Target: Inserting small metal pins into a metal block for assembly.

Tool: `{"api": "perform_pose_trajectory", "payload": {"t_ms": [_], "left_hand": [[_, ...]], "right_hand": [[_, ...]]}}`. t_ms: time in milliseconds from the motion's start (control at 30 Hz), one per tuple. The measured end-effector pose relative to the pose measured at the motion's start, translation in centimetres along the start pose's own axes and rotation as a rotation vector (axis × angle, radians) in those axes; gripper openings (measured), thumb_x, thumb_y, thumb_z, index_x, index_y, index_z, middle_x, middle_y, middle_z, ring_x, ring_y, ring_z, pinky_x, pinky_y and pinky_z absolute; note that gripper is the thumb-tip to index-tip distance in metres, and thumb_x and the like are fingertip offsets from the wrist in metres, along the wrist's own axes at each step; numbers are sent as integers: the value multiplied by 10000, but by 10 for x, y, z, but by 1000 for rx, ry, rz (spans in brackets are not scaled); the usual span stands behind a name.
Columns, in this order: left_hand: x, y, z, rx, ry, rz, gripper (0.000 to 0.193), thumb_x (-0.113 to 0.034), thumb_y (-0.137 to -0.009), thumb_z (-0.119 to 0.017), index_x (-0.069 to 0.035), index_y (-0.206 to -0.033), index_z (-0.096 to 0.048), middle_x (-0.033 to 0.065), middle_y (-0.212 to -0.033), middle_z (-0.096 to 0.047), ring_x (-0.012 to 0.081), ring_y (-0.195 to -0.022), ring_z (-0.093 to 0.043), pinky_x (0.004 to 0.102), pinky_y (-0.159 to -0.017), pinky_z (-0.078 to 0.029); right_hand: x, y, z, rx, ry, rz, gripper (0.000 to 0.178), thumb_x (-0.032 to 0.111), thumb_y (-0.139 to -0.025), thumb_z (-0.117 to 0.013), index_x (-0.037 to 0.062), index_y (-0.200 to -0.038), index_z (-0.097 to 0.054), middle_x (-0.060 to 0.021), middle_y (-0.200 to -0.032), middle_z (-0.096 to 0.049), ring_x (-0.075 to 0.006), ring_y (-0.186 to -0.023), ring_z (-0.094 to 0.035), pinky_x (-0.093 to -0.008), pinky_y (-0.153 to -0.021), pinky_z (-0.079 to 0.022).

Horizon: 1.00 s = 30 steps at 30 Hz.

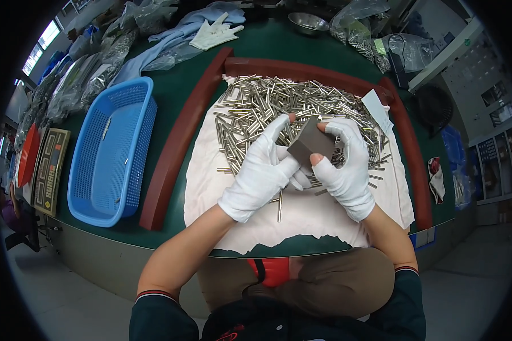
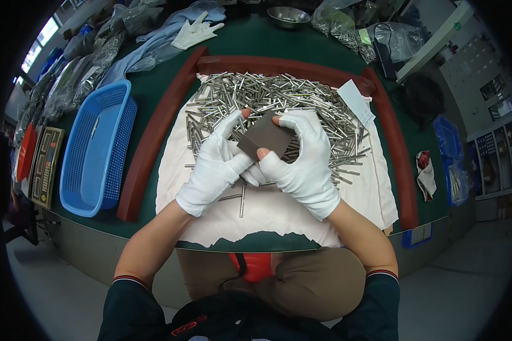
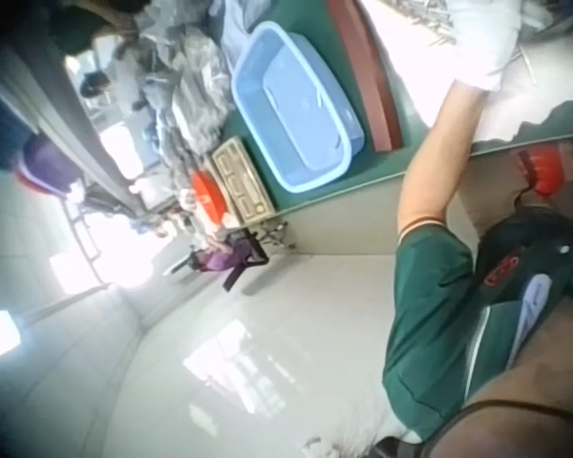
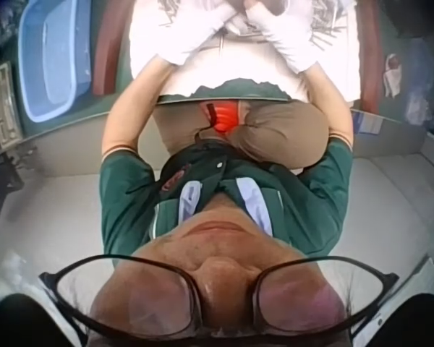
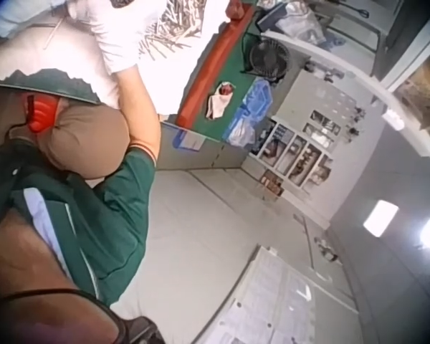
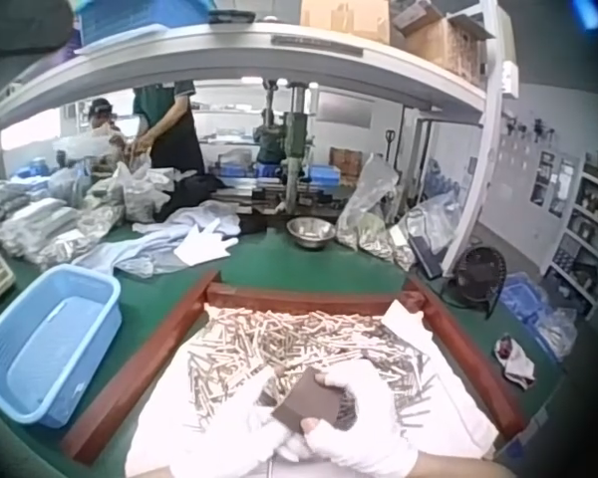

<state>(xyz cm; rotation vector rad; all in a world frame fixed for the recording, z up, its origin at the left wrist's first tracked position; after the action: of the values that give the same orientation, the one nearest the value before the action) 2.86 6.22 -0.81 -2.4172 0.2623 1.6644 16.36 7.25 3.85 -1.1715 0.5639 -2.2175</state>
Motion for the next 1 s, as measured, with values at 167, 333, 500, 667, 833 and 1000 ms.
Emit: {"api": "perform_pose_trajectory", "payload": {"t_ms": [167, 333, 500, 667, 833, 1000], "left_hand": [[2, 2, -1, 17, 65, 127, 722, 37, -861, -490, 4, -1458, -86, 149, -794, -647, 177, -622, -647, 257, -559, -545], [2, 2, -1, 22, 59, 127, 713, 41, -862, -484, 8, -1456, -89, 157, -787, -647, 183, -619, -650, 264, -556, -547], [4, 1, -1, 15, 55, 176, 701, 46, -865, -477, 6, -1453, -95, 167, -782, -647, 200, -625, -656, 270, -551, -548], [4, 0, 1, 20, 38, 168, 707, 47, -865, -473, 3, -1454, -85, 167, -790, -645, 204, -628, -657, 269, -552, -548], [3, 1, -1, 25, 67, 141, 690, 43, -870, -469, -3, -1453, -104, 169, -808, -644, 206, -635, -657, 267, -560, -548], [2, 2, 0, 24, 30, 159, 680, 35, -880, -470, -13, -1457, -113, 162, -822, -645, 193, -655, -660, 263, -579, -548]], "right_hand": [[-12, 1, 6, -55, -5, -90, 410, 163, -660, -732, 5, -1000, -567, -123, -1000, -546, -253, -907, -565, -347, -816, -471], [-17, -2, 4, -59, 28, -127, 377, 177, -665, -734, -4, -963, -591, -118, -986, -558, -244, -900, -574, -325, -817, -472], [-26, -2, 13, -81, 28, -211, 372, 195, -689, -734, -10, -966, -595, -117, -968, -568, -240, -897, -579, -318, -816, -474], [-11, -2, 4, -4, -54, -124, 382, 194, -682, -736, -14, -969, -593, -124, -974, -578, -243, -909, -582, -335, -818, -472], [-18, -4, 4, 10, 6, -168, 375, 198, -683, -741, -14, -959, -603, -126, -971, -576, -250, -899, -587, -330, -808, -480], [-18, -3, 7, -21, -20, -139, 378, 190, -682, -737, -12, -971, -600, -131, -989, -582, -255, -913, -592, -339, -819, -480]]}}
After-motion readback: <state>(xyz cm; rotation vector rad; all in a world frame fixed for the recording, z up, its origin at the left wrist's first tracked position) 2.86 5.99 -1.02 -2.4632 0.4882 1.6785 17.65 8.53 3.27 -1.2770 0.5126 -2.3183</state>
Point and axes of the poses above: each hand's wrist, its own y-axis away from the middle knuckle, its own z-axis out of the back of the hand, x = y × z, the point moved 7 cm from there along -y, towards the middle knuckle
